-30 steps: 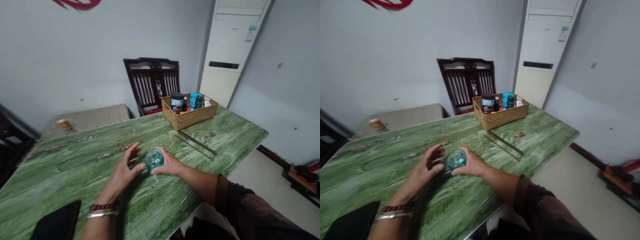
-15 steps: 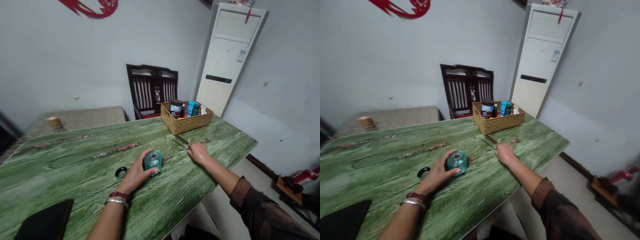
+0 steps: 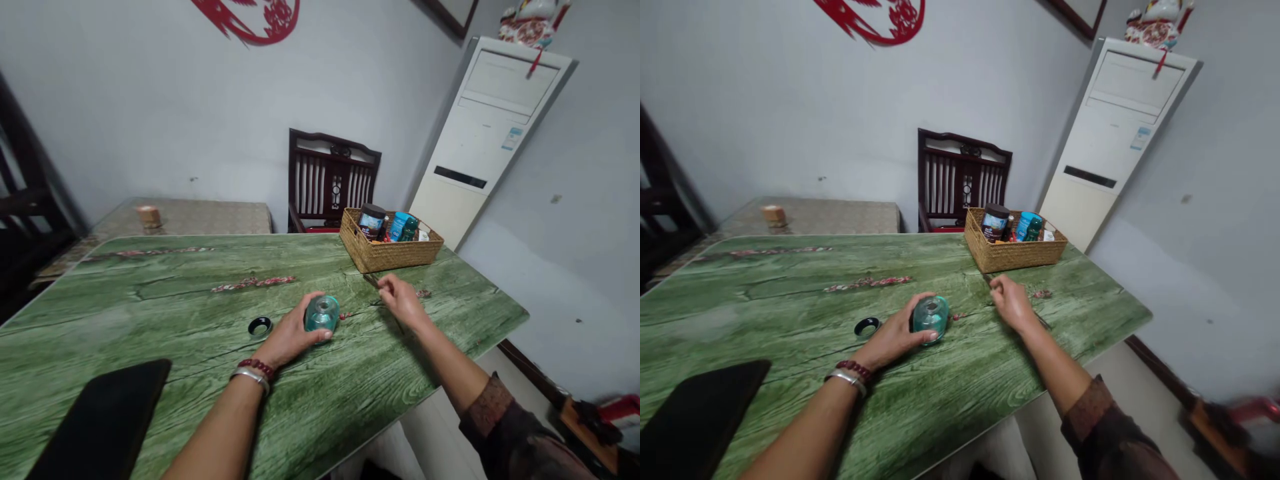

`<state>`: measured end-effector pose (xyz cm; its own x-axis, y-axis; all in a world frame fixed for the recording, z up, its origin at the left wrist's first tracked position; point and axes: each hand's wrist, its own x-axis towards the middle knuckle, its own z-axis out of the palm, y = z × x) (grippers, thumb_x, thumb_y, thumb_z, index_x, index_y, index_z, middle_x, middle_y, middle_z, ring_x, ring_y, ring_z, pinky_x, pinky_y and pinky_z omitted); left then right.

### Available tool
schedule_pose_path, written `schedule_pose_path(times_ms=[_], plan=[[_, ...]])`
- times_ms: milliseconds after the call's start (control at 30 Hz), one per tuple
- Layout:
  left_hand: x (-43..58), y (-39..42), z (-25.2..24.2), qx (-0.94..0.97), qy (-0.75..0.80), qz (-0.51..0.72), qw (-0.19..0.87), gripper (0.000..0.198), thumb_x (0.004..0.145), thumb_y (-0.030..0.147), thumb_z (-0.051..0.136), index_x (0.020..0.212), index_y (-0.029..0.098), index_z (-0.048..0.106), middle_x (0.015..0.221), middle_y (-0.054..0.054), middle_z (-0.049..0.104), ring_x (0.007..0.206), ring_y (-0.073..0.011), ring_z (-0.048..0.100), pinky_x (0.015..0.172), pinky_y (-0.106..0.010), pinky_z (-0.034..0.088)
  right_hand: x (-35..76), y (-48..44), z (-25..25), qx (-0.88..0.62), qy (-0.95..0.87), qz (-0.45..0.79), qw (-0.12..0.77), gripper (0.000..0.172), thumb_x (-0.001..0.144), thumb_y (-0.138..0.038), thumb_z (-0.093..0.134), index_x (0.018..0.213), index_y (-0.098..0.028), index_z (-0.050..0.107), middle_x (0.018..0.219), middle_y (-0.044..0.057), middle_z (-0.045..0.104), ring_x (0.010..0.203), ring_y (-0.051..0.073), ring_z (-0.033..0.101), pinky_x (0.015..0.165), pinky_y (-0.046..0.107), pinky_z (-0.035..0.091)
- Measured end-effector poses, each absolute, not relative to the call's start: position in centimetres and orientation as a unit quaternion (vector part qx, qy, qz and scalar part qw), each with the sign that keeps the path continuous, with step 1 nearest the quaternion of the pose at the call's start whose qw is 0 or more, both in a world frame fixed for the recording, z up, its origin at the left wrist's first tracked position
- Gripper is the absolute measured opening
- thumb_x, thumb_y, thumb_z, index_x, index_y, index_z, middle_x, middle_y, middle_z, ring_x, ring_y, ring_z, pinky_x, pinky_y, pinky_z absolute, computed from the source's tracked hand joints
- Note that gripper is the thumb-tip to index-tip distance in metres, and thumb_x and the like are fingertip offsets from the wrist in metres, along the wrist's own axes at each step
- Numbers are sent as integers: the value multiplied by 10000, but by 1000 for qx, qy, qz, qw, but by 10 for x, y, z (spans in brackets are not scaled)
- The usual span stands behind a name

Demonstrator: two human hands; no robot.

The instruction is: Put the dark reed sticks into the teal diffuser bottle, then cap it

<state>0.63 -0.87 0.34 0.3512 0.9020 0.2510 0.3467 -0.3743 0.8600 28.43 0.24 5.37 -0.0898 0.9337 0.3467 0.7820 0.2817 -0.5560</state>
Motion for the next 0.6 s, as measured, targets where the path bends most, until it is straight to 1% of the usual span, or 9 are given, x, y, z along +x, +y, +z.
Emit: schedule_pose_path(times_ms=[67, 100, 167, 233, 367, 600], plan=[[7, -10, 5, 736, 420, 388, 364, 737, 689, 406, 765, 1340, 216, 475, 1275, -115, 659, 1161, -302, 628, 1024, -453, 448, 270, 4, 73, -524, -688, 228, 448, 197, 823, -329, 551, 973, -201, 566, 726, -9, 661, 563, 133, 583, 588, 248, 453], [7, -10, 6, 735, 418, 391, 363, 732, 684, 409, 767, 1332, 219, 483, 1264, -111, 665, 1153, -302, 633, 1019, -451, 452, 261, 4, 82, -488, -664, 281, 492, 225, 818, -369, 564, 974, -208, 543, 734, -14, 664, 527, 121, 567, 547, 239, 445], [7, -11, 7, 733, 419, 395, 362, 730, 674, 417, 772, 1320, 217, 495, 1245, -109, 674, 1139, -303, 641, 1009, -446, 461, 242, 3, 98, -419, -629, 347, 555, 277, 806, -428, 594, 969, -222, 506, 778, -11, 683, 524, 110, 579, 517, 226, 444], [7, -10, 7, 733, 417, 397, 362, 733, 667, 422, 776, 1314, 212, 502, 1248, -110, 674, 1140, -304, 641, 1007, -441, 464, 224, 2, 108, -376, -615, 362, 591, 300, 797, -447, 620, 955, -230, 487, 801, -7, 691, 548, 105, 603, 525, 218, 457], [6, -8, 3, 740, 412, 394, 357, 756, 672, 445, 775, 1331, 204, 493, 1285, -114, 657, 1171, -310, 625, 1017, -435, 458, 201, 3, 110, -350, -622, 350, 607, 296, 807, -449, 638, 935, -229, 485, 791, -16, 689, 549, 93, 611, 533, 208, 467], [6, -8, 2, 736, 416, 394, 360, 763, 660, 416, 777, 1336, 208, 491, 1268, -109, 663, 1157, -316, 630, 1014, -447, 460, 187, 12, 91, -371, -630, 369, 574, 303, 782, -448, 649, 903, -223, 488, 773, -22, 694, 523, 91, 614, 508, 200, 470]])
